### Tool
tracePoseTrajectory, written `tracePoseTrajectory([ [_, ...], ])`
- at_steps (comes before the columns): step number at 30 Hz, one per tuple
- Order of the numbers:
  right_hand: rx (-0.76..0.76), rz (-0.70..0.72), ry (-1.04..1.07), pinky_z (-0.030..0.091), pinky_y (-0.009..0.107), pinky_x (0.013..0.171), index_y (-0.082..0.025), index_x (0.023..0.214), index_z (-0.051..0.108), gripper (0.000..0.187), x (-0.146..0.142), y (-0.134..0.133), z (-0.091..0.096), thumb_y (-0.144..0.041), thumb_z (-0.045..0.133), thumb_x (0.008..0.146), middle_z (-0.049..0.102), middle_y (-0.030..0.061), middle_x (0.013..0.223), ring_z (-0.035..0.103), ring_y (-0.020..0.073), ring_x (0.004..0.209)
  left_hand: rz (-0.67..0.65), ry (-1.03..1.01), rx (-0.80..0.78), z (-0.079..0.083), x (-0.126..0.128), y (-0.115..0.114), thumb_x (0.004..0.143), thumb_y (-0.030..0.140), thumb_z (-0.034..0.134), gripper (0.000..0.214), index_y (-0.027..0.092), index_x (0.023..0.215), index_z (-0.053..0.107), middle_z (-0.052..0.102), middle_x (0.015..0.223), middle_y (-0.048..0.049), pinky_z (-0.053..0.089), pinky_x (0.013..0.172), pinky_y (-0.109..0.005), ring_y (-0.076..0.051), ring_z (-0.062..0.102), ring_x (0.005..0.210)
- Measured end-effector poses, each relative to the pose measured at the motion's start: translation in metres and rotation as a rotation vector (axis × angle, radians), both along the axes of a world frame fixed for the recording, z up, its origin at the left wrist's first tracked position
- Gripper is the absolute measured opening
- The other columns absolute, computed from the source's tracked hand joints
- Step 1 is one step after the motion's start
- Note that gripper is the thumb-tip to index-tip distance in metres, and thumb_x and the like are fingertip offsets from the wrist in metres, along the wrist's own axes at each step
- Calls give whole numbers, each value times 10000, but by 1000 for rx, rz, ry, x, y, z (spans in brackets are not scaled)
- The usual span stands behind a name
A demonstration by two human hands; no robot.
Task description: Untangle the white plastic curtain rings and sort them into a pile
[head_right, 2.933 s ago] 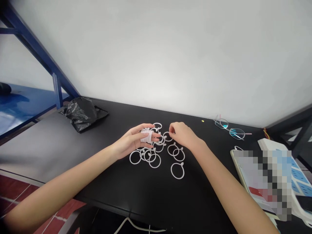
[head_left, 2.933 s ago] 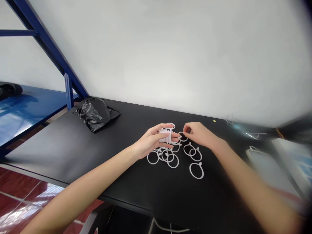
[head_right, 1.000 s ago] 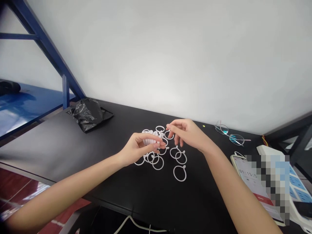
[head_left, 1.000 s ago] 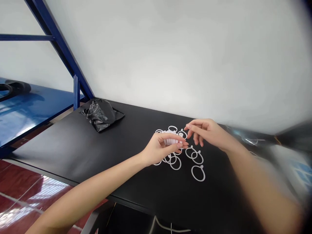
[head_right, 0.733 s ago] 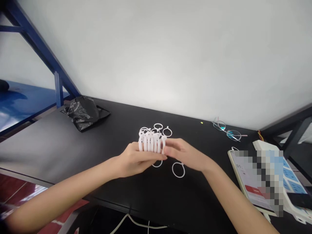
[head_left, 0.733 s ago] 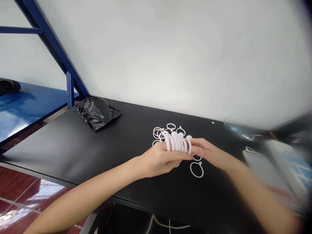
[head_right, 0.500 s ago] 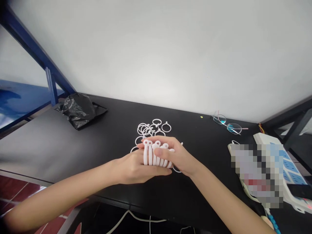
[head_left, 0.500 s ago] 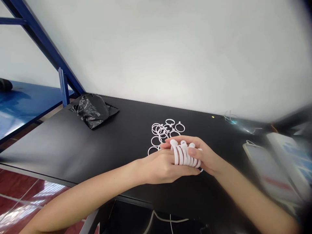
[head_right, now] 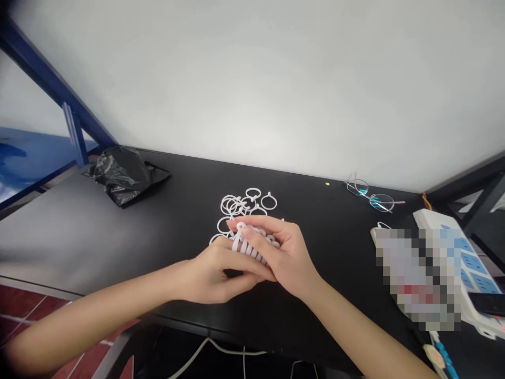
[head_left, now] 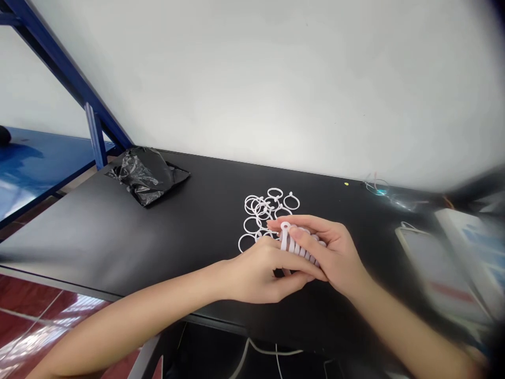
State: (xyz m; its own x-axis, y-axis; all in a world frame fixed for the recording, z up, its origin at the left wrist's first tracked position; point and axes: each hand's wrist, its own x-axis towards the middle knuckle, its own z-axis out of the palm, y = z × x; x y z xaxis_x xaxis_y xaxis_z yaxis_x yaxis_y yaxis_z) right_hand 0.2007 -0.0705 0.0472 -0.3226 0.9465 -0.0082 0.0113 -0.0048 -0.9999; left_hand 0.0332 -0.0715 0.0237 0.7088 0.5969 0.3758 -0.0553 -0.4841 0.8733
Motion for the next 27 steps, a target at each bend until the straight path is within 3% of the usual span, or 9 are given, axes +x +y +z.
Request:
tracePoseTrajectory([
  [2,-76,102,103,579,355,809,-239,1100,712,355,8,7,-4,-480,665,844,729,95,1106,701,242,974,-20,-61,-180,7,-1,0,912,168,537,242,123,1022,748,747,941,-117,587,745,-314,-205,698,849],
  [5,-229,414,254,573,352,710,-225,1261,601,713,21,19,-10,-553,801,659,703,94,1049,685,220,848,-64,-191,-463,15,-5,2,899,180,587,197,143,996,754,748,974,-106,608,685,-277,-208,712,893],
  [8,-290,562,368,545,316,657,-202,1078,668,552,22,24,-16,-424,867,614,622,-31,701,553,106,571,-108,-310,-625,17,-9,7,889,157,608,173,165,975,758,755,967,-85,603,641,-247,-207,722,899],
  [10,-293,561,439,532,295,640,-205,891,690,349,16,22,-18,-380,856,638,536,-69,593,463,81,512,-132,-358,-666,16,-10,10,880,142,620,164,174,955,761,759,936,-70,598,628,-234,-199,726,882],
  [12,-307,511,494,525,279,618,-206,738,677,269,7,16,-19,-409,834,658,492,-70,546,420,82,499,-135,-377,-698,15,-10,13,871,146,636,142,176,927,763,761,909,-62,595,624,-228,-191,727,866],
  [18,-407,314,509,520,273,534,-199,502,604,393,-3,5,-26,-500,772,690,467,-40,460,444,109,472,-181,-387,-776,10,-8,17,840,184,680,46,157,872,699,730,813,-53,576,563,-215,-186,718,806],
  [23,-415,292,519,417,193,432,-187,544,658,287,-1,4,-29,-396,761,712,471,-45,451,392,66,407,-177,-430,-865,7,-5,17,789,119,699,526,248,1249,478,713,780,-9,542,507,-199,-169,701,713],
  [27,-433,226,497,331,165,360,-173,563,645,282,-1,5,-30,-395,786,667,445,-74,421,227,24,345,-60,-391,-937,8,-4,18,739,92,705,692,224,1335,381,684,736,-3,518,542,-213,-150,662,672],
])
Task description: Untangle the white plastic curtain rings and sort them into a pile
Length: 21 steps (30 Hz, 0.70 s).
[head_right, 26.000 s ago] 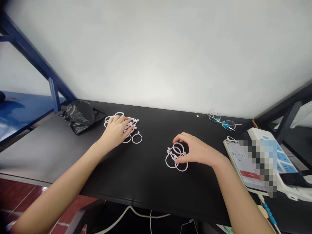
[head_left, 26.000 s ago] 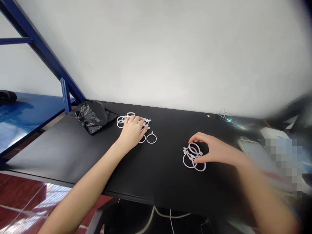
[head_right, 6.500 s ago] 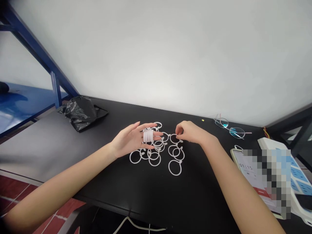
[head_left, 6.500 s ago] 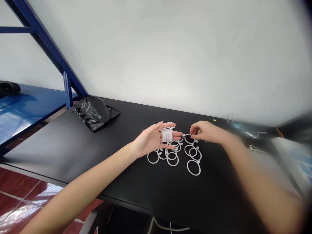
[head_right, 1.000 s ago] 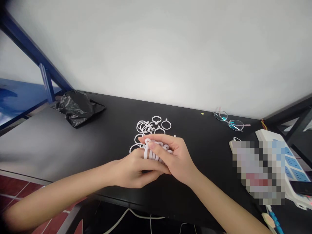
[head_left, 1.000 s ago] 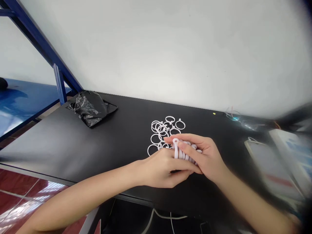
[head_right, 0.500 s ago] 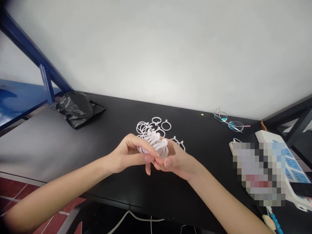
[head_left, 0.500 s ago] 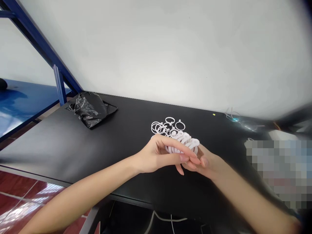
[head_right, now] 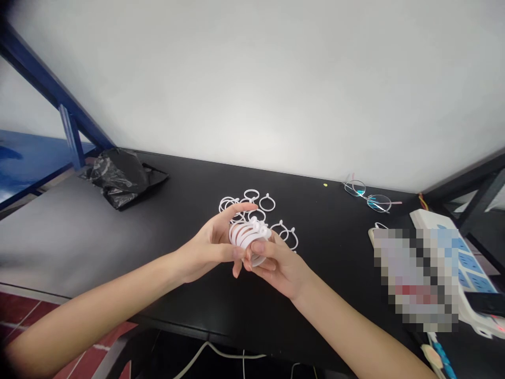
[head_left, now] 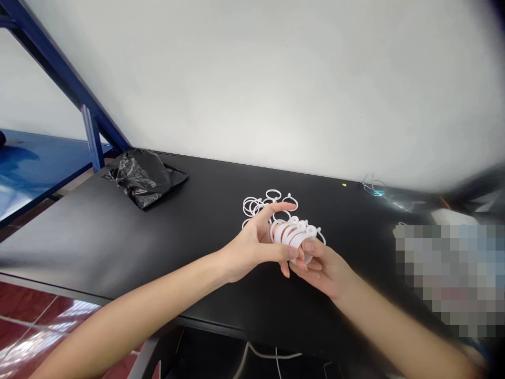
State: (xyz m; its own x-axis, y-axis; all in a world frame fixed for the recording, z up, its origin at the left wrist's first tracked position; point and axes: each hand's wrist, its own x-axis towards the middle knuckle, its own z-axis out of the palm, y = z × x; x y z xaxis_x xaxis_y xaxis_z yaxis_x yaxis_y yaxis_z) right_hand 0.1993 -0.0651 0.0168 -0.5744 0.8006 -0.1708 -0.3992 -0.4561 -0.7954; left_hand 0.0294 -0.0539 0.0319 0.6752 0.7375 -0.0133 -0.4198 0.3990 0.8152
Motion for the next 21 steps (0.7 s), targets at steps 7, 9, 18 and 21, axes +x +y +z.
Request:
tracePoseTrajectory([
  [7,36,-35,-173,278,127,306,-166,813,650,254,7,10,-3,-300,815,675,449,-111,415,255,5,304,105,237,113,-14,-2,11,682,113,748,714,252,1307,431,603,1023,-46,489,754,-293,-172,598,909],
  [9,60,-74,-235,320,132,302,-164,823,655,276,8,11,-4,-284,836,652,555,-73,530,348,9,324,120,325,261,-16,-1,11,726,165,720,612,233,1277,461,579,1069,-65,490,770,-313,-198,579,955],
  [18,121,-68,-329,452,141,343,-147,788,679,259,13,9,-4,-221,863,622,643,-33,545,580,81,362,24,619,774,0,-10,14,902,226,516,354,189,1254,506,570,1198,-108,468,884,-339,-238,546,1079],
  [21,111,-22,-320,460,131,358,-144,744,675,215,9,5,-3,-197,854,637,653,-28,515,629,104,396,6,703,936,-7,-11,16,899,142,451,274,165,1159,532,616,1091,-101,473,810,-312,-214,590,953],
])
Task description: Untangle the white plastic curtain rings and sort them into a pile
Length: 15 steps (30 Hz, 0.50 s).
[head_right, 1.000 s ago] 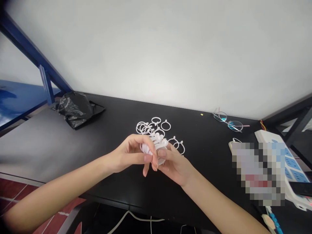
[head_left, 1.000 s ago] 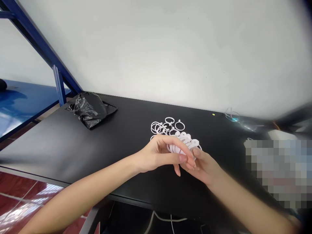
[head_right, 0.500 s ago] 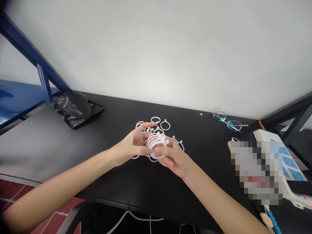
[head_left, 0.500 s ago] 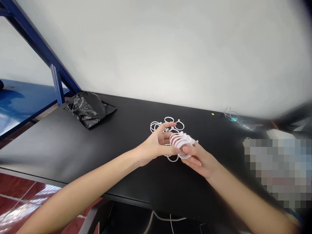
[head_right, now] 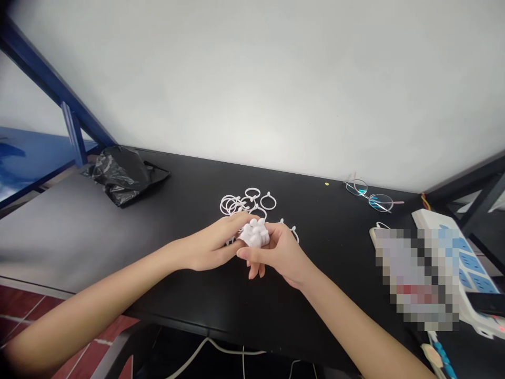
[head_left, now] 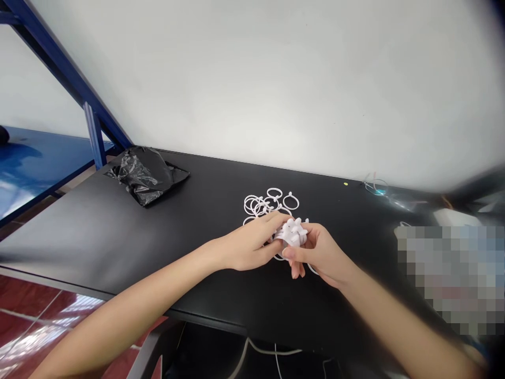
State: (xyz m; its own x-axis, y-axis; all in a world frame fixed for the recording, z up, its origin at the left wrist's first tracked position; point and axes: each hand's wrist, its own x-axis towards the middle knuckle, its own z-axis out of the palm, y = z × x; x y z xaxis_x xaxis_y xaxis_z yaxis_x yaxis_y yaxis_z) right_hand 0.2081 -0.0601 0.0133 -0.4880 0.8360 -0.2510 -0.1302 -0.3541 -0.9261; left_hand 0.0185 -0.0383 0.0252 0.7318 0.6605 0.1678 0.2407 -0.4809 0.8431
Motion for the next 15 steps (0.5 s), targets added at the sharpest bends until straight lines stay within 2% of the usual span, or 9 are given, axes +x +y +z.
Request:
tracePoseTrajectory([
  [4,-10,85,7,468,116,376,-118,641,674,207,-7,-5,2,-255,794,739,697,16,582,679,111,456,30,94,85,-10,3,-2,887,114,448,234,146,1105,526,668,909,-58,443,610,-243,-158,612,699],
  [7,-6,164,65,509,134,416,-116,765,722,228,-6,-5,6,-332,708,837,759,76,756,736,145,584,68,113,171,-11,3,-2,893,132,475,224,149,1106,542,678,852,-34,420,565,-218,-137,607,641],
  [10,4,208,99,535,158,441,-116,851,734,236,-5,-3,8,-344,677,866,773,112,850,756,176,656,65,124,234,-11,2,-1,899,146,486,247,149,1139,545,683,814,-13,426,572,-207,-124,611,627],
  [15,-28,36,42,497,156,403,-104,721,721,348,-11,-6,5,-418,666,860,762,99,701,714,148,504,118,217,340,-16,1,2,917,205,480,279,170,1186,541,707,859,-8,417,555,-212,-130,629,637],
])
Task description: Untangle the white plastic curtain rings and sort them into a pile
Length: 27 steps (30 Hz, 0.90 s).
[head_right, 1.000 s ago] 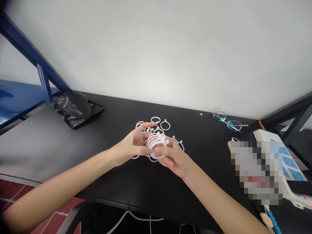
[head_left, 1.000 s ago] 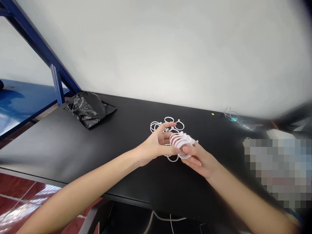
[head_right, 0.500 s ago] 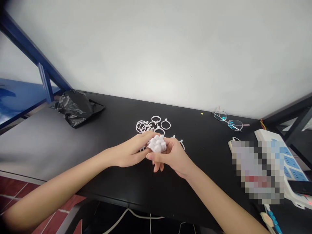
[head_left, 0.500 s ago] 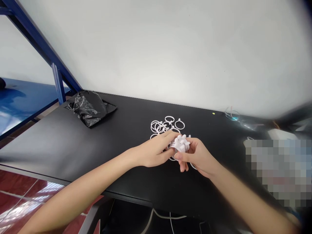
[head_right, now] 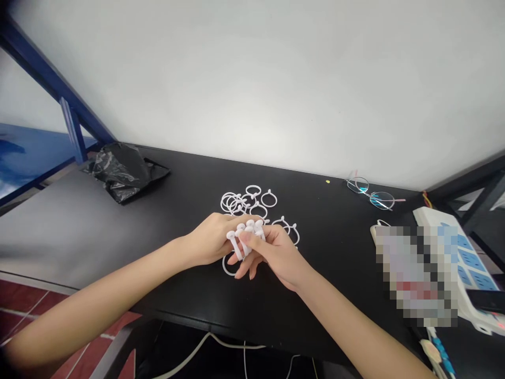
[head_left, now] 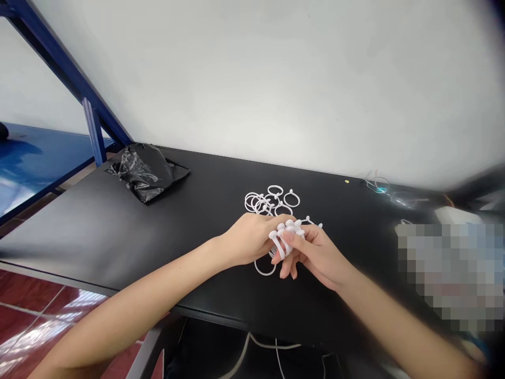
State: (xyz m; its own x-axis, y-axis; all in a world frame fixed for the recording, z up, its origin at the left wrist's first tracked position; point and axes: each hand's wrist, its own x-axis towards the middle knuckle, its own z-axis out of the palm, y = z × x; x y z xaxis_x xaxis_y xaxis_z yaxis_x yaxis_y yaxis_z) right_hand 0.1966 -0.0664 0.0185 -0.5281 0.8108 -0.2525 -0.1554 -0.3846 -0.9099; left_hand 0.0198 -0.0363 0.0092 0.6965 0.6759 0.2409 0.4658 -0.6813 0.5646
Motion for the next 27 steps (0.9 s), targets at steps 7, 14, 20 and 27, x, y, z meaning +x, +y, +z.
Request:
tracePoseTrajectory([
  [7,33,39,35,523,173,452,-104,811,730,381,1,0,-1,-439,584,918,771,123,783,738,167,586,-43,-41,-24,-4,0,4,898,163,504,189,135,1079,552,667,807,-8,425,551,-202,-106,582,593],
  [14,38,231,137,585,241,600,-95,1063,705,430,10,3,6,-409,416,1006,747,183,1030,758,227,837,-112,-137,-84,-4,-2,7,873,166,522,19,157,868,507,538,666,42,391,518,-174,-73,481,526],
  [20,97,108,-13,565,203,529,-102,911,724,439,4,1,5,-466,485,965,767,139,875,760,194,703,-90,-66,74,-4,-4,6,880,140,503,35,148,897,533,549,652,31,356,492,-177,-81,467,516],
  [27,173,2,-207,380,118,315,-130,782,696,240,19,4,11,-361,695,849,612,-19,427,518,62,326,-93,30,291,-2,-11,9,931,142,474,208,111,1127,536,684,820,-44,458,573,-223,-138,627,650],
])
